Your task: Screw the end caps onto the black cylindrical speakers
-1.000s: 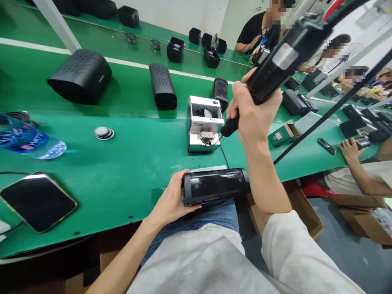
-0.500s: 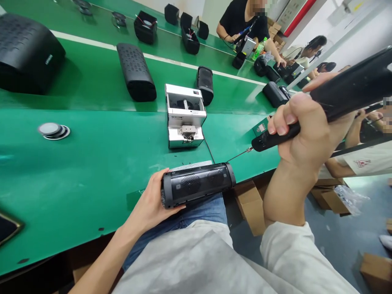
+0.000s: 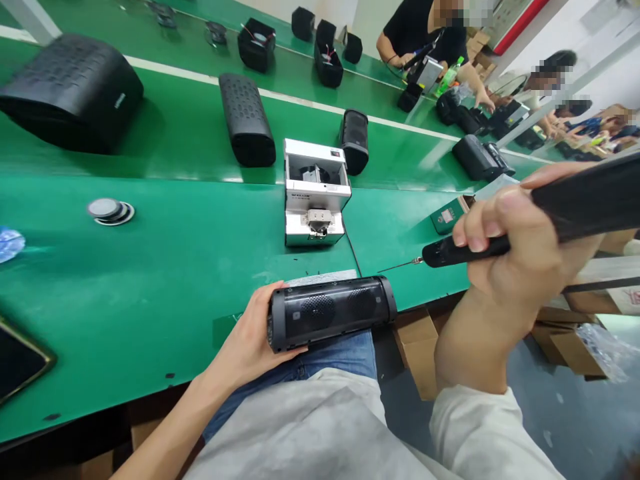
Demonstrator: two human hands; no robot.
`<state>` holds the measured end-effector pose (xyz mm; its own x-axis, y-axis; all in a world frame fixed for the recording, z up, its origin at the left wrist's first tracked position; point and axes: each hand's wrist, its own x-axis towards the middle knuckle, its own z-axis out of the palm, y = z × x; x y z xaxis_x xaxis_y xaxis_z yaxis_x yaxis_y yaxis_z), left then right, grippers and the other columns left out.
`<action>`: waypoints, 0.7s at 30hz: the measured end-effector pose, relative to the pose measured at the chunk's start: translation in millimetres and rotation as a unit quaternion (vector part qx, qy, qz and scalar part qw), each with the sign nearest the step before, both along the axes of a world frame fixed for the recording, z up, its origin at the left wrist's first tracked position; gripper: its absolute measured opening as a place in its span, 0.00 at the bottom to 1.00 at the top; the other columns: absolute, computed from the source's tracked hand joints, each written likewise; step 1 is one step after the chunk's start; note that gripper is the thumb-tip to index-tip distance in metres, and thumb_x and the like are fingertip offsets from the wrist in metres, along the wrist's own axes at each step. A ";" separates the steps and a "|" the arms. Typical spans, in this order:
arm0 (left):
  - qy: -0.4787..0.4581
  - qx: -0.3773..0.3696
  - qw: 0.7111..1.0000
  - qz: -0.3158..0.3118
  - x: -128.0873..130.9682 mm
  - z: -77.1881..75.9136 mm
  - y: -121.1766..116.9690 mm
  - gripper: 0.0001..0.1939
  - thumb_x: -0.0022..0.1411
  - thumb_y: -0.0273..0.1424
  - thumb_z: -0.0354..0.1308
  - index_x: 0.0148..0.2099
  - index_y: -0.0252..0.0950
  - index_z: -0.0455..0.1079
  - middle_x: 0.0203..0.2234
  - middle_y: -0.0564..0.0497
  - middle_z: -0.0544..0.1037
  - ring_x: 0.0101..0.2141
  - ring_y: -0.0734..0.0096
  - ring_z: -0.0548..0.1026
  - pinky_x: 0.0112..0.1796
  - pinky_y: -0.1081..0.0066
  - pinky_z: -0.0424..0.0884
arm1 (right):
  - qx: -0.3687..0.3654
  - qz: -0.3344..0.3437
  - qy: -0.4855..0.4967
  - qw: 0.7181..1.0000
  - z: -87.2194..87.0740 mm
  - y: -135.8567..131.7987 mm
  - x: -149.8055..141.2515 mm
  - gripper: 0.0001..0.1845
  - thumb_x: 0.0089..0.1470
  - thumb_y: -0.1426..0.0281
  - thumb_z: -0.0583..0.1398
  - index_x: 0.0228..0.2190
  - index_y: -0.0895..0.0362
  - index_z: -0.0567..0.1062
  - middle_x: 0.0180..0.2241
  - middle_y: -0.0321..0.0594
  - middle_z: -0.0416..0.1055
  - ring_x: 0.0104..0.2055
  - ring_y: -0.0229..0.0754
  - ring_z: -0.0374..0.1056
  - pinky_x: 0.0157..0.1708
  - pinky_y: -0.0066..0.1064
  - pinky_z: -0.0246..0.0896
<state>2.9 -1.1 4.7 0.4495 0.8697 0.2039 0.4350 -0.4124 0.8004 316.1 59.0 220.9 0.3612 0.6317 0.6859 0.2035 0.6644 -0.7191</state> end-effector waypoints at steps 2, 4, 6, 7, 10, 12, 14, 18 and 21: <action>0.000 -0.005 1.000 0.005 -0.2 1.3 0.5 0.53 0.62 0.45 0.77 0.77 0.47 0.50 0.67 0.37 0.70 0.66 0.37 0.76 0.63 0.39 0.78 | 0.019 0.008 0.013 1.000 11.1 0.0 1.2 0.10 0.48 0.77 0.70 0.33 0.50 0.81 0.17 0.24 0.59 0.13 0.34 0.52 0.11 0.30 0.51; -0.001 -0.007 1.000 0.007 -0.3 1.9 1.2 0.53 0.61 0.46 0.77 0.77 0.47 0.51 0.67 0.38 0.70 0.65 0.38 0.77 0.63 0.39 0.78 | 0.014 0.005 0.019 1.000 21.5 0.0 0.9 0.11 0.44 0.76 0.68 0.30 0.49 0.82 0.16 0.24 0.57 0.13 0.34 0.48 0.10 0.31 0.48; -0.005 -0.007 1.000 0.006 -0.1 2.0 1.8 0.52 0.61 0.45 0.77 0.77 0.47 0.52 0.66 0.38 0.71 0.64 0.37 0.77 0.63 0.38 0.79 | 0.013 -0.011 0.028 0.999 28.2 0.6 -0.2 0.10 0.41 0.75 0.67 0.29 0.48 0.82 0.16 0.24 0.55 0.13 0.33 0.44 0.10 0.32 0.44; -0.006 -0.006 1.000 0.005 0.2 2.0 2.0 0.52 0.61 0.44 0.77 0.77 0.48 0.52 0.66 0.38 0.71 0.65 0.37 0.77 0.63 0.37 0.78 | 0.014 -0.016 0.029 0.999 29.9 1.3 -0.7 0.10 0.41 0.74 0.67 0.28 0.48 0.82 0.16 0.24 0.54 0.13 0.34 0.43 0.10 0.32 0.43; -0.010 -0.009 1.000 0.008 0.9 2.0 2.0 0.52 0.61 0.44 0.77 0.77 0.48 0.52 0.67 0.39 0.71 0.65 0.37 0.77 0.64 0.36 0.78 | 0.011 0.004 0.019 1.000 30.3 5.5 -0.9 0.09 0.41 0.73 0.69 0.28 0.48 0.82 0.16 0.24 0.53 0.12 0.35 0.43 0.09 0.35 0.41; -0.013 -0.011 1.000 0.013 1.1 1.9 1.9 0.52 0.60 0.45 0.78 0.77 0.49 0.53 0.66 0.39 0.72 0.65 0.38 0.77 0.64 0.37 0.78 | 0.002 0.026 0.021 0.999 29.3 8.8 -0.5 0.10 0.42 0.74 0.70 0.29 0.48 0.82 0.15 0.23 0.53 0.11 0.35 0.44 0.09 0.35 0.40; -0.011 -0.010 1.000 0.014 1.0 1.7 1.8 0.52 0.60 0.45 0.78 0.76 0.48 0.53 0.66 0.40 0.72 0.64 0.38 0.78 0.63 0.38 0.78 | -0.003 0.033 0.030 0.999 28.1 10.8 -0.6 0.10 0.43 0.74 0.71 0.29 0.48 0.81 0.15 0.23 0.54 0.11 0.35 0.45 0.08 0.33 0.40; -0.004 -0.012 1.000 0.007 0.2 0.2 1.5 0.52 0.61 0.45 0.77 0.77 0.48 0.51 0.66 0.39 0.71 0.65 0.38 0.77 0.64 0.37 0.78 | -0.052 0.042 -0.011 0.998 18.2 9.0 -0.8 0.12 0.49 0.69 0.76 0.32 0.47 0.79 0.17 0.24 0.59 0.13 0.35 0.51 0.11 0.31 0.52; -0.007 -0.014 1.000 0.014 0.1 -0.1 0.4 0.52 0.60 0.44 0.78 0.77 0.49 0.52 0.67 0.39 0.71 0.65 0.37 0.77 0.64 0.37 0.78 | -0.067 0.059 -0.017 0.996 -2.2 4.0 0.5 0.13 0.52 0.70 0.75 0.35 0.49 0.78 0.18 0.24 0.62 0.13 0.34 0.54 0.12 0.30 0.55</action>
